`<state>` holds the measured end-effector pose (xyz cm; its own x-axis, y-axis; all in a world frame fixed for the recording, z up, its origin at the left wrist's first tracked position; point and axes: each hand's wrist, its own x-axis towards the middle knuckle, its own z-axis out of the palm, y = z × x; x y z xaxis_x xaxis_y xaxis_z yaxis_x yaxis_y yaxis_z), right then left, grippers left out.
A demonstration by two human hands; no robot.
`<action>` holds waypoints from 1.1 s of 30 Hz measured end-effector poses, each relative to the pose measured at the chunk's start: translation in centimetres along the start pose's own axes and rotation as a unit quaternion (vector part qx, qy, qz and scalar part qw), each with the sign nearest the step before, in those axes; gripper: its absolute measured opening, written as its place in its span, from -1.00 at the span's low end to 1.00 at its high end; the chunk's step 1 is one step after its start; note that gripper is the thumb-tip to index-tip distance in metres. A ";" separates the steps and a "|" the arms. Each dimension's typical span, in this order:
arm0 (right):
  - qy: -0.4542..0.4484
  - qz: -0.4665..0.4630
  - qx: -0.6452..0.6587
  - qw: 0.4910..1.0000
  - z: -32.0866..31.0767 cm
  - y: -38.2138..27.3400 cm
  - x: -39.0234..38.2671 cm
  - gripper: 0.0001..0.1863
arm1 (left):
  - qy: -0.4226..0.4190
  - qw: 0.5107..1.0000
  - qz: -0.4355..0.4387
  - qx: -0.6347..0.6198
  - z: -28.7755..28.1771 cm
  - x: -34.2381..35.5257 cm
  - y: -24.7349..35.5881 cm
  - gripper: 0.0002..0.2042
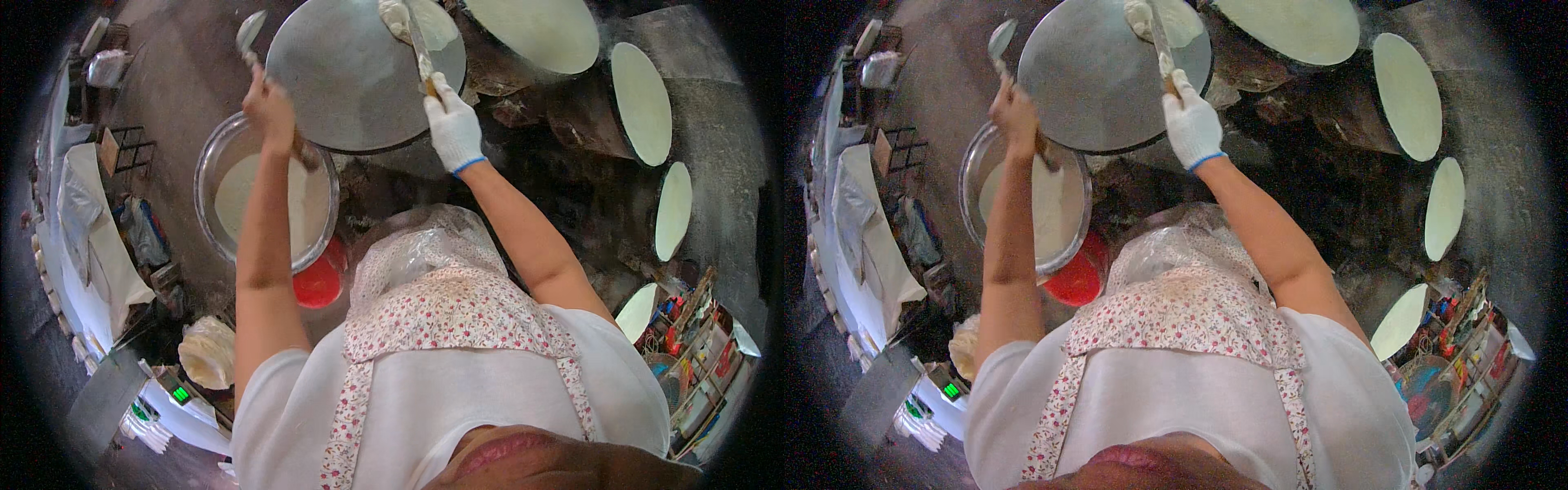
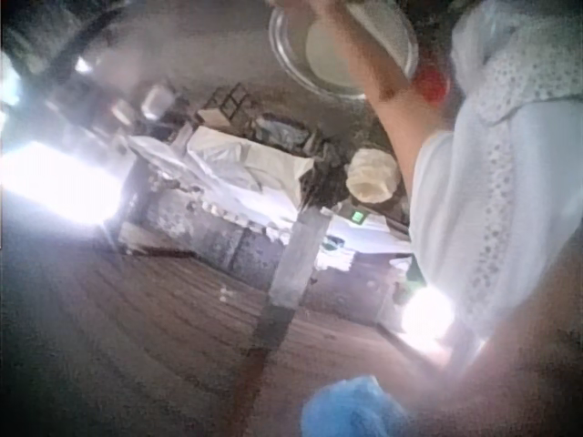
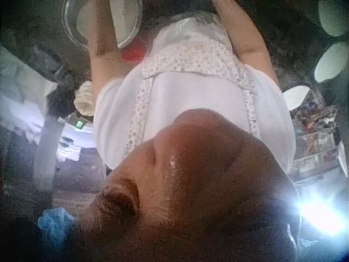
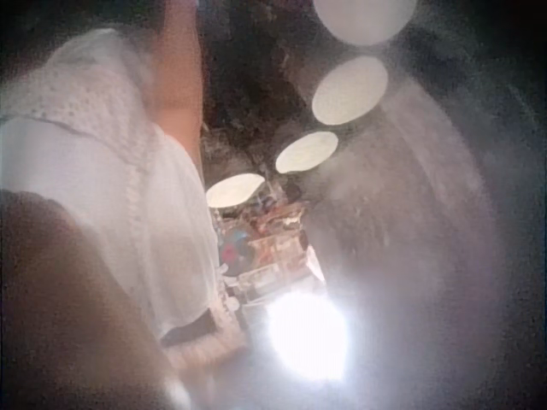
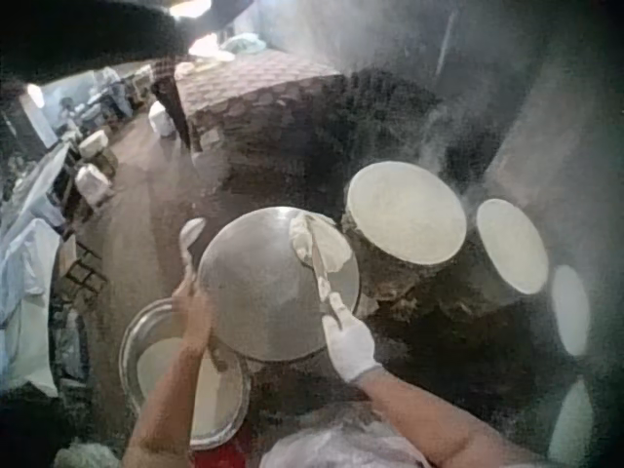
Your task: The person ladles batter onto multiple hot griddles, spreads it into thin circles, and flips the crepes as they cook. The person uses a ladle and a wooden spatula to manage several crepes at once on a large cooking surface.
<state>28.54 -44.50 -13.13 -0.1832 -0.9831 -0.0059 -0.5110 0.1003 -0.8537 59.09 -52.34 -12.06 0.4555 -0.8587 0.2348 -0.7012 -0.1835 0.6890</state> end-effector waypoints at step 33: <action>-0.026 -0.024 -0.186 0.982 -1.0 -1.8 1.9 -0.48 | -0.107 0.931 -0.182 -0.298 -19.5 -22.3 4.5 -0.54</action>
<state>28.30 -46.40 -11.13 -0.1123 -0.9937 -0.0047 -0.7916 0.0924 -0.6040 56.50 -24.66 -0.84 0.4385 -0.8789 -0.1878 -0.0629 -0.2385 0.9691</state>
